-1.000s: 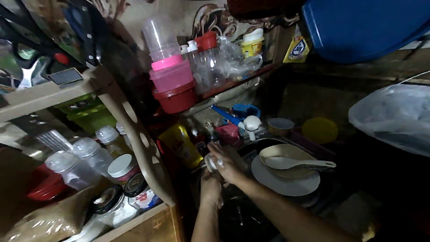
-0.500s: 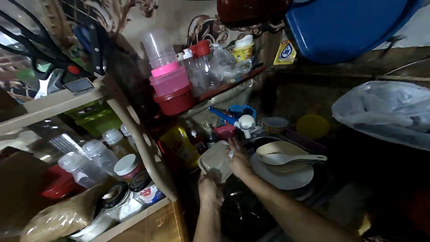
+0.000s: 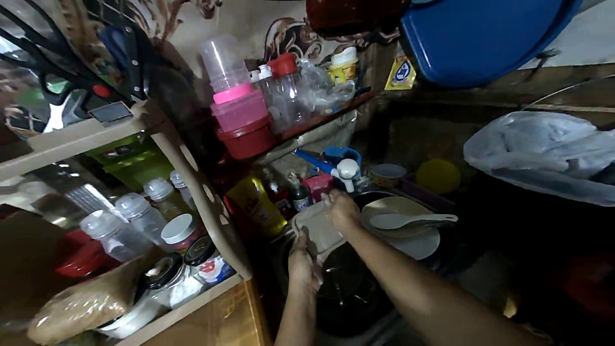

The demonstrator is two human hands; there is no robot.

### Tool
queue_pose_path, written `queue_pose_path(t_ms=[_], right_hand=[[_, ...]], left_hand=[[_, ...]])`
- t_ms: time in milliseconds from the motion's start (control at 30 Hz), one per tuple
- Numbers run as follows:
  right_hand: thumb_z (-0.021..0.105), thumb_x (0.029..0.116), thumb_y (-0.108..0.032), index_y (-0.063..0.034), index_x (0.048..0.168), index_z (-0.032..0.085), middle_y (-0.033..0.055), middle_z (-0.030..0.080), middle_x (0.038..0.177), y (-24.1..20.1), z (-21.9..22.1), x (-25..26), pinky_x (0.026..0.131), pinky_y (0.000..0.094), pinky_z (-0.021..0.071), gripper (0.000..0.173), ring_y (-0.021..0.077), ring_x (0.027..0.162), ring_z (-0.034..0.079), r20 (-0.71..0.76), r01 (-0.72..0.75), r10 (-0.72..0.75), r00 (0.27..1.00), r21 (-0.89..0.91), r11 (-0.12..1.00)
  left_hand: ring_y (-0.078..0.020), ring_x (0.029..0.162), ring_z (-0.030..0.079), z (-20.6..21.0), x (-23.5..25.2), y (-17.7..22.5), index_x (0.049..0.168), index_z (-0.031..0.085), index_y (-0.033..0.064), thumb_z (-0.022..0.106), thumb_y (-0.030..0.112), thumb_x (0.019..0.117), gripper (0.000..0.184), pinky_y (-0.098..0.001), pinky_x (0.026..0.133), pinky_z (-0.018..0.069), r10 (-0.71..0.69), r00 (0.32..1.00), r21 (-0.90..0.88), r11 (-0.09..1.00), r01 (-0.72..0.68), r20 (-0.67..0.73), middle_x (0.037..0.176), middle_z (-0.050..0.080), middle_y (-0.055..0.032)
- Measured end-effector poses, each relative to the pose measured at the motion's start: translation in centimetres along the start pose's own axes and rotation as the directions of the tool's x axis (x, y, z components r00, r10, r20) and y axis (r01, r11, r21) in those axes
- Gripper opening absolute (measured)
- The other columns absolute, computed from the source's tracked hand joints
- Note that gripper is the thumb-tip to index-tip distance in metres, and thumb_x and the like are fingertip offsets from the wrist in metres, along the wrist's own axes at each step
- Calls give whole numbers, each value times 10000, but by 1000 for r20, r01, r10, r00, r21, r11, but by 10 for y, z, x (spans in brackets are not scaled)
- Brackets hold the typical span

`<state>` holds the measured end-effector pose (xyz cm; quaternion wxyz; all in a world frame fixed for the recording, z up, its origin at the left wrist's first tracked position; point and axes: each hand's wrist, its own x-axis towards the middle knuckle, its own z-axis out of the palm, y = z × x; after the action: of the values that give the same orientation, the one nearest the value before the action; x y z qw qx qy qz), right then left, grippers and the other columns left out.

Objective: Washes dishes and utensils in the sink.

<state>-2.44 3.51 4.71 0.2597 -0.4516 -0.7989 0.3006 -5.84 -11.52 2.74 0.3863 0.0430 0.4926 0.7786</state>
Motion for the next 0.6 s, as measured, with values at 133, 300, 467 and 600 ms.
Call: queue_pose_path(t_ms=[133, 300, 467, 600], right_hand=[[569, 1040, -241, -27, 1288, 663, 249, 684, 1233, -3, -7, -4, 962, 655, 501, 341, 448, 1155, 656, -98, -56, 56, 994, -4, 998], [562, 1042, -141, 87, 1084, 718, 239, 726, 1014, -8, -8, -18, 926, 515, 540, 279, 328, 975, 705, -419, 220, -23, 908, 427, 877], [392, 1119, -327, -5, 1099, 599, 50, 643, 723, 4, -32, -11, 695, 347, 592, 383, 167, 678, 675, 88, -93, 32, 996, 912, 400], [414, 1122, -271, 54, 1278, 617, 187, 710, 1103, 4, -39, -22, 911, 434, 553, 414, 248, 984, 694, 192, -90, -29, 981, 579, 810]], left_hand=[[-330, 1150, 626, 1, 3, -4, 1408, 531, 51, 333, 600, 1059, 681, -540, 918, 537, -54, 987, 167, 983, 79, -150, 1296, 620, -213], [-368, 955, 637, 15, -4, 22, 1302, 528, 63, 200, 655, 1047, 723, -574, 746, 541, -245, 960, -4, 969, 247, -137, 1098, 632, -224], [-340, 928, 655, 10, 4, 37, 1308, 478, -44, 400, 74, 1053, 292, -441, 771, 602, -145, 976, -319, 944, 86, -165, 1122, 591, -251], [-291, 812, 646, 11, 1, 36, 1264, 491, -24, 448, 17, 1013, 259, -406, 660, 592, -144, 972, -206, 973, 104, -185, 1017, 589, -218]])
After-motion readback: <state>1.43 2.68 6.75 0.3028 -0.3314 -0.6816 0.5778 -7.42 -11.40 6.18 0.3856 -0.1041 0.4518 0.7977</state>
